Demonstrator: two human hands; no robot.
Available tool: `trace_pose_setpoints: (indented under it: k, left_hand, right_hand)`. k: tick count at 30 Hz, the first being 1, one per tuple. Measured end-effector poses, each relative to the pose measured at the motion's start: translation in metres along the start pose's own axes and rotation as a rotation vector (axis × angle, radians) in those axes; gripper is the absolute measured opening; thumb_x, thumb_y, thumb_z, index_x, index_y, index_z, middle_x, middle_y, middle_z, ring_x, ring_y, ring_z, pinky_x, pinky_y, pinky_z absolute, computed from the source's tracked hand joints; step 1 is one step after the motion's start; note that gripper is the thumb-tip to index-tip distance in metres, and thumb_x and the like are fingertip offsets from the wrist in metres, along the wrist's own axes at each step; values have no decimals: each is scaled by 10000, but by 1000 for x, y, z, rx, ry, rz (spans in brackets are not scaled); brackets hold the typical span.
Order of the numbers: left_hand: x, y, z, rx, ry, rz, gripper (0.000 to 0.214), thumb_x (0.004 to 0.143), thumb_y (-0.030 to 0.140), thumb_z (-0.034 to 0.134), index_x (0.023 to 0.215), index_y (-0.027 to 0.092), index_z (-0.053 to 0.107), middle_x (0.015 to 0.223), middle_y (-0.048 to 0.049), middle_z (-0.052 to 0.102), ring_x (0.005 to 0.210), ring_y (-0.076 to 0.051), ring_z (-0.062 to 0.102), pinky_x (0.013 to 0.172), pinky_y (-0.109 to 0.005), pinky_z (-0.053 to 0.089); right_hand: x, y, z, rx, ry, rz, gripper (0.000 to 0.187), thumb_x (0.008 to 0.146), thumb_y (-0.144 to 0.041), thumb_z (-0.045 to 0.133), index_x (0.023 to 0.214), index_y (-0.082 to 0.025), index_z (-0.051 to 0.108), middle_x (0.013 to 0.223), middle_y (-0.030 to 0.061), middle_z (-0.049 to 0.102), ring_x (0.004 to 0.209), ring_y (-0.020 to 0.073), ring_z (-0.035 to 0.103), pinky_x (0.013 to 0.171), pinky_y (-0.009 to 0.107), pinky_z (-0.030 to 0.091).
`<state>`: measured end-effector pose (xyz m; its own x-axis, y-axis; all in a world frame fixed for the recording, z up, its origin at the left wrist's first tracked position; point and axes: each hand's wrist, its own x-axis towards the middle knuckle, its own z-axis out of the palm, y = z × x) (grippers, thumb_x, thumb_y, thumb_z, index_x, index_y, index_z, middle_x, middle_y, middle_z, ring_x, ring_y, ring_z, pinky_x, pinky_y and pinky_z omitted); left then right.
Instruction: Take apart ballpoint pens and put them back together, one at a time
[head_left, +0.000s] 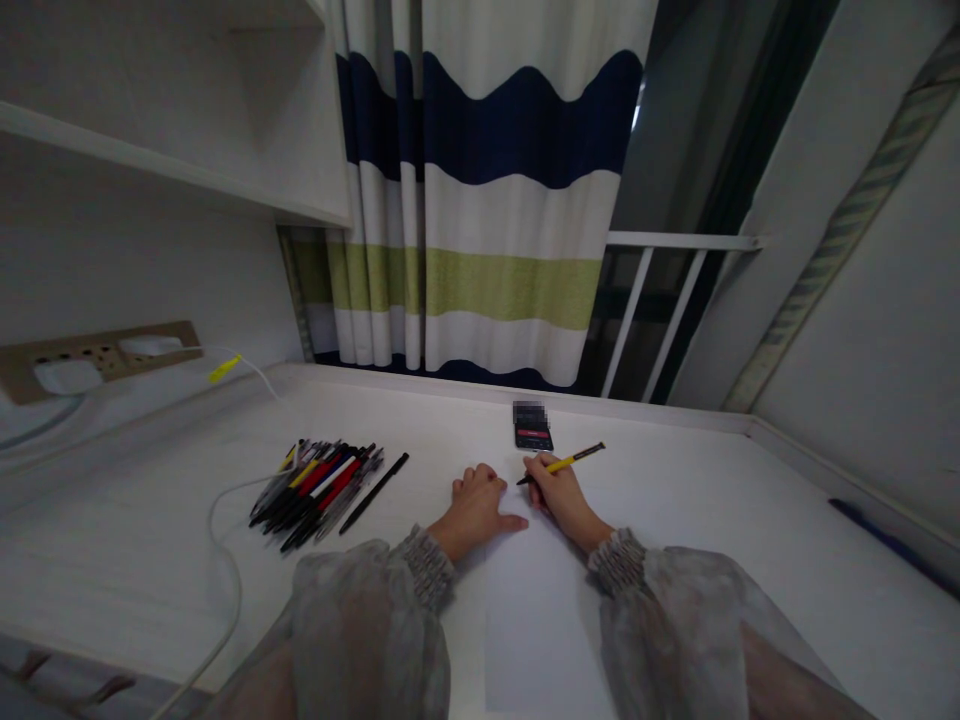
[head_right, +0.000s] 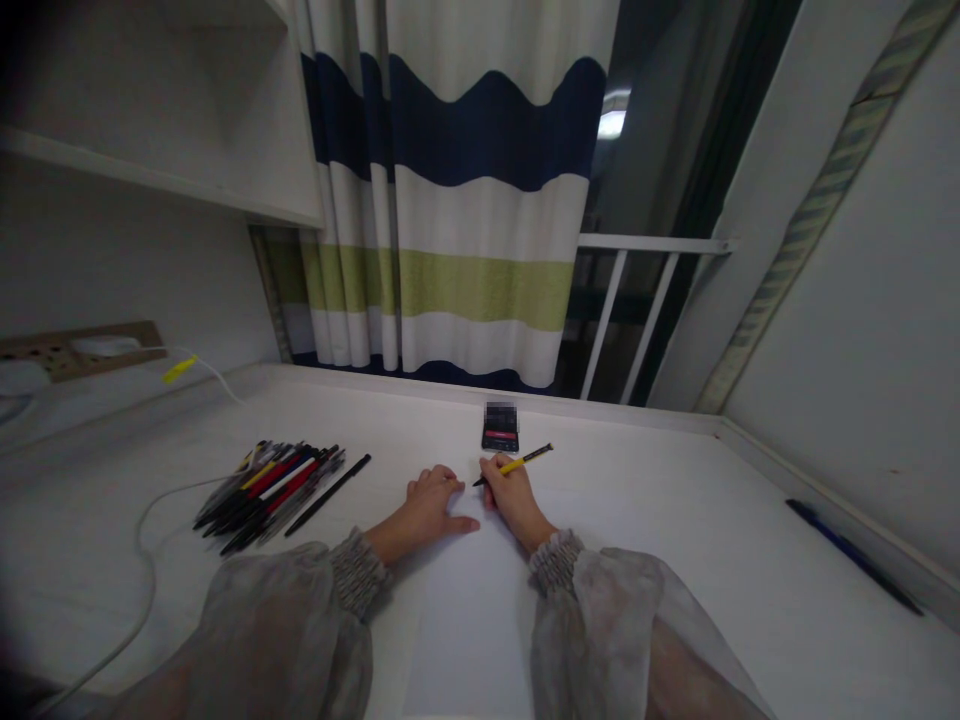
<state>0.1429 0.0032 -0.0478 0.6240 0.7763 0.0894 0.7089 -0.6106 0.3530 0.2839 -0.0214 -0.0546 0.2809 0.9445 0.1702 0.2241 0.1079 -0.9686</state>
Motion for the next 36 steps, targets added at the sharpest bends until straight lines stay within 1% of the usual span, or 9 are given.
trace_pose_setpoints:
  k: [5, 11, 15, 18, 23, 26, 29, 32, 36]
  left_hand:
    - [0, -1, 0, 8, -12, -3, 535, 611, 567, 587, 1011, 211, 581, 1167, -85, 436, 1061, -284, 388, 866, -396, 325]
    - [0, -1, -4, 29, -38, -10, 510, 617, 555, 588, 992, 210, 598, 1149, -81, 454, 1062, -279, 393, 867, -391, 327]
    - [1, -5, -10, 59, -75, -47, 506, 613, 540, 596, 1001, 215, 599, 1192, -78, 439, 1086, -284, 387, 874, -394, 329]
    - [2, -8, -16, 80, -100, -66, 509, 598, 515, 621, 1007, 214, 600, 1204, -84, 438, 1092, -291, 393, 873, -403, 333]
    - [2, -15, -22, 108, -104, -101, 459, 578, 480, 651, 955, 218, 625, 1189, -79, 462, 1085, -289, 414, 863, -409, 344]
    - [1, -17, -25, 122, -108, -113, 474, 576, 459, 658, 983, 218, 616, 1195, -83, 463, 1090, -286, 414, 867, -412, 341]
    - [1, -15, -29, 141, -133, -122, 481, 584, 450, 654, 1003, 218, 608, 1206, -85, 458, 1100, -287, 408, 872, -421, 337]
    - [1, -12, -32, 156, -149, -141, 479, 588, 449, 653, 1007, 221, 607, 1217, -79, 452, 1109, -287, 403, 880, -418, 335]
    - [1, -12, -32, 151, -153, -144, 468, 592, 439, 653, 1010, 234, 603, 1221, -73, 451, 1109, -277, 404, 880, -414, 336]
  right_hand:
    - [-3, -10, -10, 117, 113, 36, 359, 714, -476, 448, 467, -223, 393, 253, -72, 325, 237, 74, 264, 279, 218, 216]
    - [-18, -24, -45, 188, 144, -29, 459, 650, -497, 552, 370, -199, 345, 346, -28, 419, 332, 66, 367, 343, 206, 287]
    - [-32, -26, -75, 162, 170, -9, 326, 603, -453, 639, 671, -191, 457, 410, -87, 442, 323, 60, 360, 304, 173, 230]
    - [-41, -28, -94, 165, 162, -48, 419, 626, -417, 646, 911, -213, 416, 423, -114, 464, 313, 66, 366, 305, 161, 235]
    - [-45, -28, -113, 270, 142, -11, 345, 707, -492, 530, 843, -181, 467, 470, -66, 515, 308, 56, 385, 312, 174, 246]
    - [-41, -25, -118, 315, 126, 61, 349, 675, -475, 568, 814, -161, 506, 501, -45, 532, 342, 69, 435, 327, 191, 278]
    - [-41, -26, -123, 331, 103, 94, 462, 632, -380, 643, 1014, -182, 473, 545, -46, 572, 379, 90, 482, 344, 197, 298]
    - [-45, -31, -130, 347, 73, 72, 704, 646, -317, 648, 1251, -238, 297, 577, -49, 600, 409, 104, 506, 353, 195, 300]
    - [-48, -34, -138, 349, 10, 94, 692, 635, -283, 654, 1248, -179, 350, 533, -36, 587, 401, 101, 497, 357, 196, 300]
